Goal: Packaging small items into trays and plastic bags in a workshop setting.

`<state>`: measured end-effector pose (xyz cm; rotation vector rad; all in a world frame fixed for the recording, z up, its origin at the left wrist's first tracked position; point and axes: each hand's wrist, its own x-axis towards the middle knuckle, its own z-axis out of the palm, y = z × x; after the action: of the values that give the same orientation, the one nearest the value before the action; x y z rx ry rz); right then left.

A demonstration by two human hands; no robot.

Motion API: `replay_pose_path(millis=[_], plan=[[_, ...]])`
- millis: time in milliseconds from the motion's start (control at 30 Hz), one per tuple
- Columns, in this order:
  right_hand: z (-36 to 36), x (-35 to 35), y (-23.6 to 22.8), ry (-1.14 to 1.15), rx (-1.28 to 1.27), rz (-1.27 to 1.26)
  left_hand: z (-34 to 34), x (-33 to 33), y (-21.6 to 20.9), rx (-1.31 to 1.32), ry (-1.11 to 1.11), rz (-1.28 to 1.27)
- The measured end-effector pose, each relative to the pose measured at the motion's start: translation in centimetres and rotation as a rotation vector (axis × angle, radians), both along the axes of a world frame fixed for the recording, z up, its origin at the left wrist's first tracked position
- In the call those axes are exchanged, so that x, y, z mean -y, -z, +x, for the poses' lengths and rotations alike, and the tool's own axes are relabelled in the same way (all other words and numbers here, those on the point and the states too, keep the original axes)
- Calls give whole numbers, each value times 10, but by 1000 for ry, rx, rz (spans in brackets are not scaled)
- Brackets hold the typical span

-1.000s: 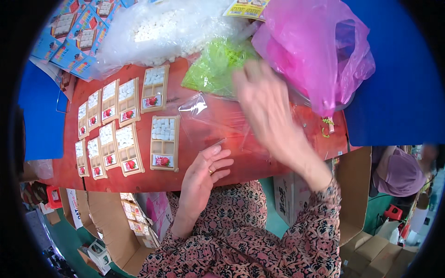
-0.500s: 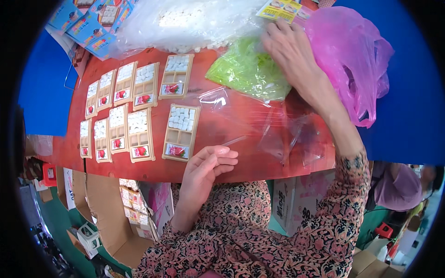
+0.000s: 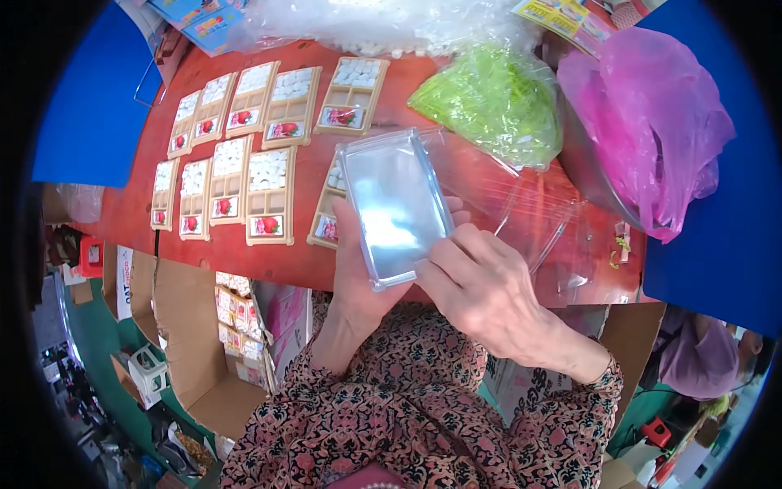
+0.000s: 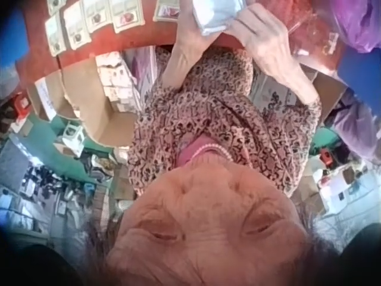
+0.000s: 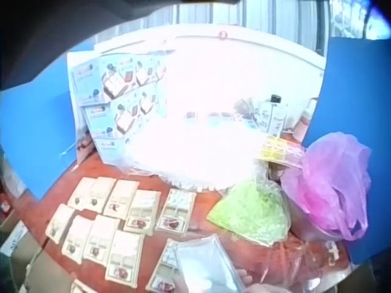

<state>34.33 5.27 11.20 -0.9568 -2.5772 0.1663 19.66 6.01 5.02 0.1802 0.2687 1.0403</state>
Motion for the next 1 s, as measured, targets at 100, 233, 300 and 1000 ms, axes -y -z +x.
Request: replay_pose_path(millis=[100, 233, 300, 1000], plan=[[-6, 0, 4, -37, -60, -126, -5, 10, 13, 7, -14, -56], [-14, -5, 3, -165, -178, -403, -11, 18, 13, 14, -27, -129], [-18, -10, 2, -193, -198, -502, -13, 19, 14, 64, -13, -133], [-40, -27, 17, -308, -334, -710, -39, 28, 3, -84, -177, -93]])
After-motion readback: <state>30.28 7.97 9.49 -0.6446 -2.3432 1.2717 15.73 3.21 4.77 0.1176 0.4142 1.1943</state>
